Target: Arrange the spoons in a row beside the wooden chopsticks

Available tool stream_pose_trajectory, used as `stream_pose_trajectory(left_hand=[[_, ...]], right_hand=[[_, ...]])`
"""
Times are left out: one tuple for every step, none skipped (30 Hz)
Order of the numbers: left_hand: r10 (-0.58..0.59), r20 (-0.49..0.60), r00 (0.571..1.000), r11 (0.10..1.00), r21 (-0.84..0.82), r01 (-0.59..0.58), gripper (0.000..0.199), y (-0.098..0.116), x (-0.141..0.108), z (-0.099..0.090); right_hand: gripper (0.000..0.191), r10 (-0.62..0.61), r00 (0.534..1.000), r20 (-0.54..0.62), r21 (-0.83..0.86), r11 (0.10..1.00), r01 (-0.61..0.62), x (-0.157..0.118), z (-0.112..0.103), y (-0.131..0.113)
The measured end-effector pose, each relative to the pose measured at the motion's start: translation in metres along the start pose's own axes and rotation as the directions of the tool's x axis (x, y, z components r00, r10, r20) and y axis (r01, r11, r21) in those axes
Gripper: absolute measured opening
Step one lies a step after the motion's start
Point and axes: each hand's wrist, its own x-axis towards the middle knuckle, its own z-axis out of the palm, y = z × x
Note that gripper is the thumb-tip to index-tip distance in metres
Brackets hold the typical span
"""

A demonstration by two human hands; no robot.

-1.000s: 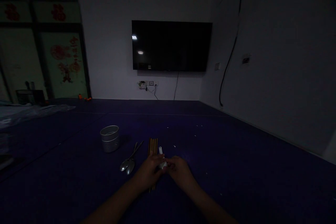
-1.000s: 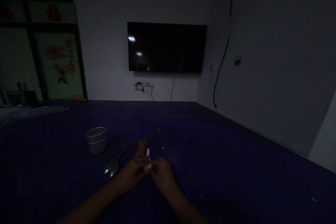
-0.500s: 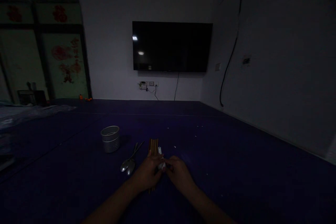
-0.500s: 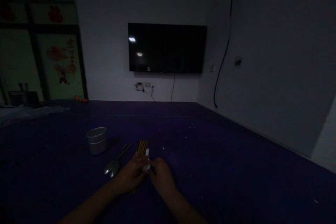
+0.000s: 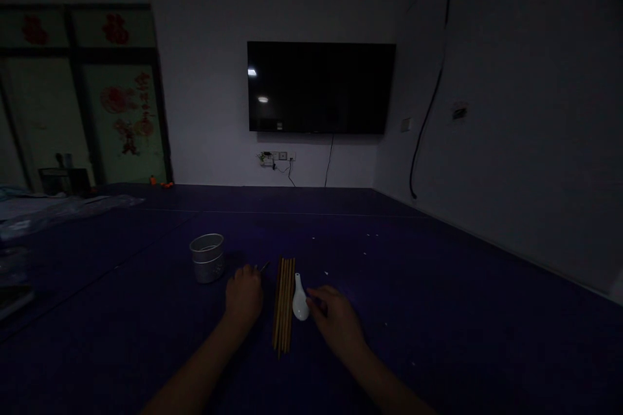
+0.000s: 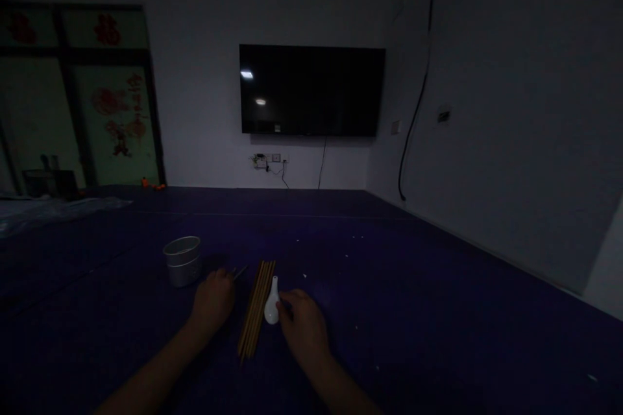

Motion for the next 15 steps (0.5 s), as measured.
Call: stream_pose_trajectory(left_hand=[[-0.021,0.022,1.000,1.000,0.016,0.021,0.035,-0.002,0.001,0.000],[-0.034,0.040,0.999,0.999,0.022,0.033,0.034,-0.004,0.001,0.000],[-0.041,0.056,0.998,0.999,0.022,0.040,0.034,-0.005,0.002,0.001],[-0.044,0.068,0.997,0.999,0.020,0.043,0.034,-0.007,0.002,0.001],[-0.046,0.078,0.996,0.999,0.018,0.044,0.034,-0.008,0.003,0.001],[-0.048,0.084,0.995,0.999,0.015,0.047,0.034,-0.009,0.004,0.001],[-0.050,0.090,0.995,0.999,0.012,0.049,0.034,-0.010,0.004,0.002],[-0.054,0.094,0.994,0.999,0.009,0.053,0.034,-0.010,0.005,0.002],[-0.058,0.099,0.993,0.998,0.008,0.058,0.034,-0.011,0.006,0.003],[-0.061,0.108,0.992,0.998,0.008,0.060,0.034,-0.012,0.006,0.004],[-0.062,0.120,0.991,0.998,0.009,0.062,0.033,-0.012,0.007,0.006],[-0.062,0.133,0.989,0.998,0.011,0.061,0.033,-0.012,0.008,0.007],[-0.061,0.145,0.988,0.998,0.013,0.060,0.032,-0.013,0.008,0.008],[-0.061,0.155,0.986,0.998,0.015,0.059,0.032,-0.013,0.009,0.009],[-0.061,0.163,0.985,0.998,0.016,0.059,0.031,-0.013,0.009,0.009]], right_hand=[[0.028,0.001,1.000,0.001,-0.002,1.000,-0.001,0.000,0.000,0.000],[0.028,0.003,1.000,0.001,-0.005,1.000,-0.003,0.000,-0.001,0.000],[0.029,0.007,1.000,0.002,-0.009,1.000,-0.007,0.000,-0.001,-0.001],[0.029,0.012,1.000,0.002,-0.013,1.000,-0.012,0.000,-0.001,-0.001],[0.029,0.017,1.000,0.000,-0.018,1.000,-0.017,0.000,-0.002,-0.002],[0.029,0.022,1.000,-0.001,-0.022,1.000,-0.022,0.000,-0.002,-0.002],[0.028,0.025,1.000,-0.002,-0.026,0.999,-0.025,-0.001,-0.002,-0.002],[0.028,0.027,1.000,-0.001,-0.028,0.999,-0.027,-0.001,-0.002,-0.003],[0.027,0.028,1.000,0.002,-0.031,0.999,-0.028,-0.001,-0.002,-0.003],[0.026,0.030,1.000,0.007,-0.033,0.999,-0.030,-0.001,-0.002,-0.003],[0.026,0.032,0.999,0.018,-0.037,0.999,-0.032,-0.001,-0.002,-0.003],[0.026,0.035,0.999,0.030,-0.045,0.998,-0.034,-0.001,-0.002,-0.004],[0.026,0.037,0.998,0.045,-0.054,0.998,-0.035,-0.001,-0.002,-0.004],[0.026,0.039,0.997,0.060,-0.062,0.997,-0.036,-0.001,-0.003,-0.004],[0.027,0.040,0.997,0.071,-0.066,0.997,-0.035,-0.001,-0.003,-0.004]])
